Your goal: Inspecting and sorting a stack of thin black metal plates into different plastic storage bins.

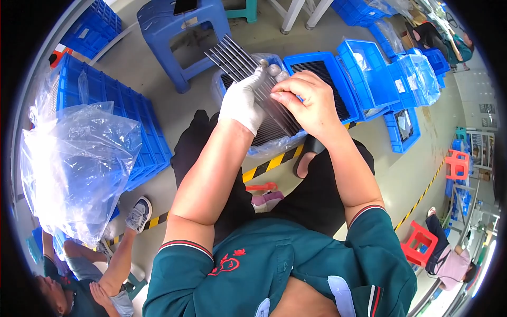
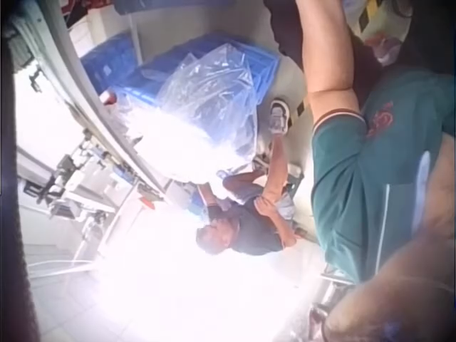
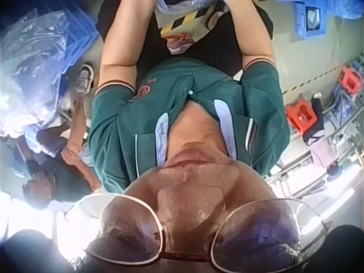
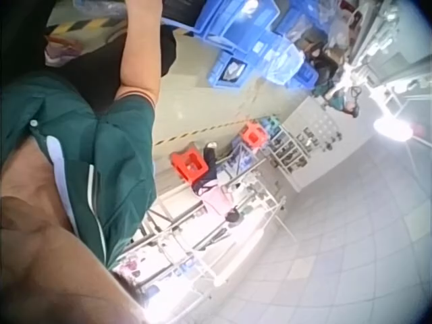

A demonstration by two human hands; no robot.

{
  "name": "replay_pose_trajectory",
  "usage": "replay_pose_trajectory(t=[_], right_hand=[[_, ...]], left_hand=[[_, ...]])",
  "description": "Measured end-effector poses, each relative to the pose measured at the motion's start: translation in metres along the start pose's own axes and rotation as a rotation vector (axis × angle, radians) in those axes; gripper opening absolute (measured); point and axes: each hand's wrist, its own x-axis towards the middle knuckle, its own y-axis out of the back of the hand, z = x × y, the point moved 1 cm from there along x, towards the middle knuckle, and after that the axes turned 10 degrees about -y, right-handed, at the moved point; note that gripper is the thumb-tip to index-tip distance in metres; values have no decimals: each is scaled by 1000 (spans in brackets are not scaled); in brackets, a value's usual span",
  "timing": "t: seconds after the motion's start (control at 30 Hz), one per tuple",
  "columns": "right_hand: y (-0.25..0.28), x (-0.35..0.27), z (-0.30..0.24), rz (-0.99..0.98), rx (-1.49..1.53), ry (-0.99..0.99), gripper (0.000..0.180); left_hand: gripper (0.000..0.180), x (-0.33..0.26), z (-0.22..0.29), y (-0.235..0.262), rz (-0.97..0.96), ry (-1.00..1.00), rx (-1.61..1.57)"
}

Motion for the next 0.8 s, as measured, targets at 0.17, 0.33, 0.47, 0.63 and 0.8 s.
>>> replay_pose_trajectory(t=[0.17, 0.33, 0.47, 0.63, 0.8], right_hand=[[1, 2, -6, 21, -136, 152, 9], [0, 1, -6, -27, -264, 157, 10], [1, 1, -1, -74, -210, 173, 10], [-6, -3, -3, -41, -255, 207, 10], [-3, -3, -3, -19, -272, 176, 11]], left_hand=[[10, 5, 0, 8, -23, -4, 19], [18, 5, -1, 12, 12, 26, 30], [18, 3, -3, 9, 80, 71, 21], [18, 0, -4, 7, 89, 79, -12], [17, -1, -5, 3, 104, 71, 6]])
